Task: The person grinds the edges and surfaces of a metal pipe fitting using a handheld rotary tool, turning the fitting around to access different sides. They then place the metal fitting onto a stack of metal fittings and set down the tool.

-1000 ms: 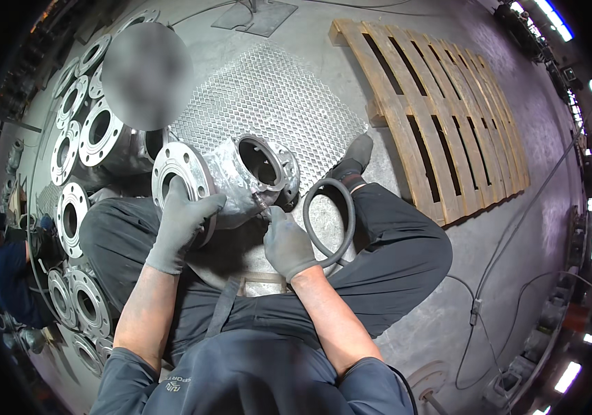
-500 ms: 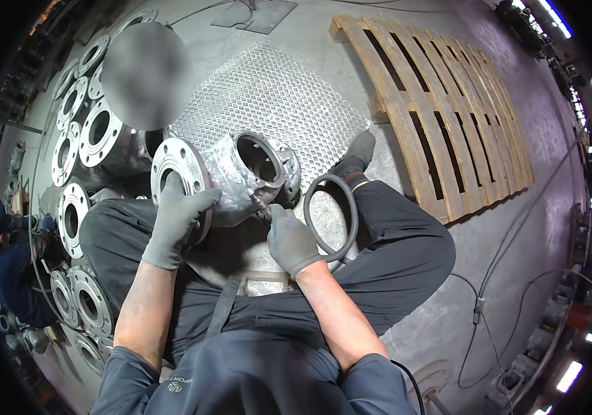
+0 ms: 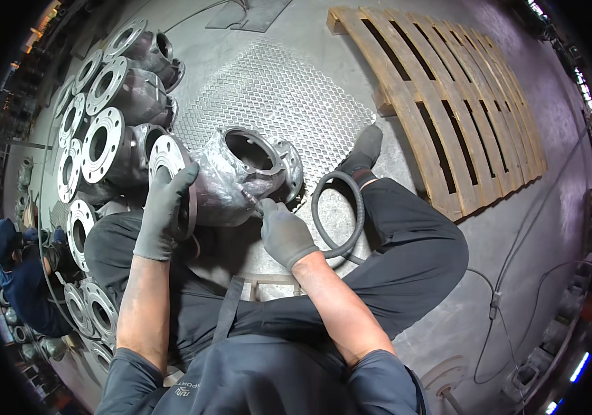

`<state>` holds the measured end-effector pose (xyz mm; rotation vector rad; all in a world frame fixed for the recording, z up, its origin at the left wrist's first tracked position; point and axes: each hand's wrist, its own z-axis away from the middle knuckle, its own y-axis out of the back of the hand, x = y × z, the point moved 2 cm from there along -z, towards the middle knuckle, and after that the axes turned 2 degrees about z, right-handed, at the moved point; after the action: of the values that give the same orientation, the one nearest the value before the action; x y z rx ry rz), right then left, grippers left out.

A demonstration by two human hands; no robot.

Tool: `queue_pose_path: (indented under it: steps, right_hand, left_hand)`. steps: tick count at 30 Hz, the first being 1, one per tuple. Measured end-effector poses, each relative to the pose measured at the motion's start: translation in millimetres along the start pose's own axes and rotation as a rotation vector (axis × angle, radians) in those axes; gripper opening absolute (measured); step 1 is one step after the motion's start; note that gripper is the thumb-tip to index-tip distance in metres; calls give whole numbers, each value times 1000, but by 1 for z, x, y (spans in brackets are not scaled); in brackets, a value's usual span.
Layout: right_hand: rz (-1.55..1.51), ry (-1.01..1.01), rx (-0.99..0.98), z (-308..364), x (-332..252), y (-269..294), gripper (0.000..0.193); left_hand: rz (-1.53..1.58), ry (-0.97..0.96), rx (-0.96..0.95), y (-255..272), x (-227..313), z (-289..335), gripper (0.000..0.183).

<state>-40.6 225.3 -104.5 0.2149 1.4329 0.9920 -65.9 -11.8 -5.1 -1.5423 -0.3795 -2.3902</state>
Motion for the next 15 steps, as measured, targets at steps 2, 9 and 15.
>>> queue_pose_path:
  steps: [2, 9, 15]
  right_hand:
    - [-19, 14, -2, -8, -3, -1, 27]
    - [-47, 29, 53, -21, -3, -7, 26]
    - [-57, 15, 28, -28, -13, -4, 22]
  left_hand:
    - [1, 5, -4, 0, 0, -2, 55]
    - [-29, 78, 38, 1, 7, -11, 48]
    - [56, 84, 76, 6, 0, -19, 43]
